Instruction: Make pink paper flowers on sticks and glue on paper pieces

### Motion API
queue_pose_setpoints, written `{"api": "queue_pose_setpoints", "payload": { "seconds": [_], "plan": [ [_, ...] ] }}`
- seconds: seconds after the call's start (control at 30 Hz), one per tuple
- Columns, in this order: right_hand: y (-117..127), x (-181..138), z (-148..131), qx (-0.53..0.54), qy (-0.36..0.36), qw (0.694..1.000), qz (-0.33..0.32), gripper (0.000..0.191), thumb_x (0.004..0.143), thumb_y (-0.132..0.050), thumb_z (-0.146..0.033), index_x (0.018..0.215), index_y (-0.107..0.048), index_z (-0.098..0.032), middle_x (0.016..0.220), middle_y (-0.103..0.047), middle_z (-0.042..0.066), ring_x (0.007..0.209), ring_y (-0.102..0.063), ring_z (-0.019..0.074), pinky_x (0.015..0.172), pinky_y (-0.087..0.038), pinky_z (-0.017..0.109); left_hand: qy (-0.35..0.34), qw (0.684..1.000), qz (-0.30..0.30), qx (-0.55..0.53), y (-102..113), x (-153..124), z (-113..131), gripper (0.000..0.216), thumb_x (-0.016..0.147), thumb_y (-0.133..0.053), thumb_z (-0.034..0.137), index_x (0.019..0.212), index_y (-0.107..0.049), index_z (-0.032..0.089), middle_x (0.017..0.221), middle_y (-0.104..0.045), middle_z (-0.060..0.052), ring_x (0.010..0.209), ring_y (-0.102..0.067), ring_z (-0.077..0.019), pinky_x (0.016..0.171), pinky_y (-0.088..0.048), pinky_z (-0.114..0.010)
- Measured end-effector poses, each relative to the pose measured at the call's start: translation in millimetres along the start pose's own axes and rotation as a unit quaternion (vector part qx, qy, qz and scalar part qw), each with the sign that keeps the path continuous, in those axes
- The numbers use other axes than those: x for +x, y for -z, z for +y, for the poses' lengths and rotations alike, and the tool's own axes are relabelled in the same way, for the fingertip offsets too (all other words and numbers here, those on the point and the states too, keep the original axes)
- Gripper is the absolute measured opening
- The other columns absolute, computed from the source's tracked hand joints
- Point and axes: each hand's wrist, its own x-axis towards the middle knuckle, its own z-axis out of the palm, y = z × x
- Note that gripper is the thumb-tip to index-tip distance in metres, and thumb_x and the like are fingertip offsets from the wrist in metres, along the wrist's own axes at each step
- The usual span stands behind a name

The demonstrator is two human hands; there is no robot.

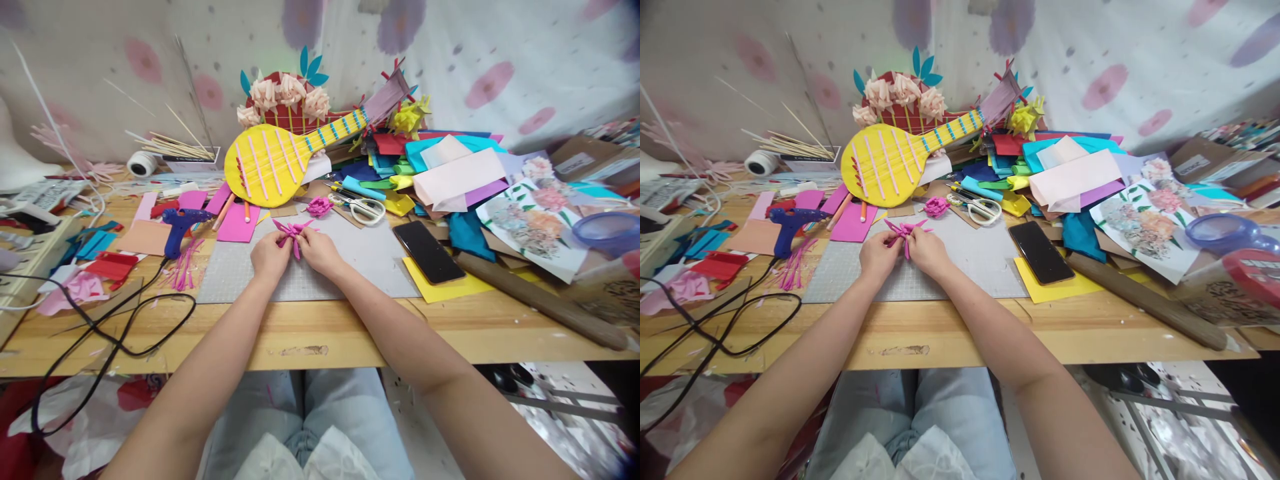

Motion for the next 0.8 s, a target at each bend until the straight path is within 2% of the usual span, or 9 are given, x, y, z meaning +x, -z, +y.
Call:
{"api": "queue_pose_setpoints", "payload": {
  "seconds": [0.2,0.57,0.8],
  "plan": [
    [-1.3,1.0,-1.1,-0.007,0.012,1.0,-0.013,0.029,0.091,-0.03,-0.028,0.095,-0.056,-0.017,0.092,-0.067,0.007,0.086,-0.061,0.0185,0.068,-0.037,0.025,0.003,1.0,0.011,-0.013,-2.3,-0.2,-0.7,0.018,0.073,-0.054,0.035,0.079,-0.067,0.024,0.077,-0.068,-0.001,0.074,-0.061,-0.0179,0.061,-0.038,-0.027],
    [-2.4,-1.3,-0.1,-0.036,0.009,0.999,-0.007,0.034,0.093,-0.025,-0.03,0.103,-0.054,-0.016,0.098,-0.066,0.01,0.09,-0.061,0.0198,0.073,-0.039,0.027,0.016,0.997,-0.017,-0.08,-1.9,0.5,-1.6,0.02,0.072,-0.053,0.034,0.08,-0.067,0.022,0.073,-0.067,-0.001,0.068,-0.059,-0.0144,0.062,-0.04,-0.025],
    [-3.5,-3.7,-2.6,-0.036,0.006,0.999,-0.006,0.033,0.093,-0.027,-0.034,0.102,-0.054,-0.016,0.094,-0.067,0.009,0.088,-0.062,0.0198,0.071,-0.039,0.026,0.027,0.997,-0.017,-0.069,-0.3,-0.5,-0.1,0.019,0.072,-0.053,0.035,0.071,-0.064,0.02,0.068,-0.066,-0.001,0.065,-0.058,-0.0138,0.062,-0.04,-0.025]
  ]
}}
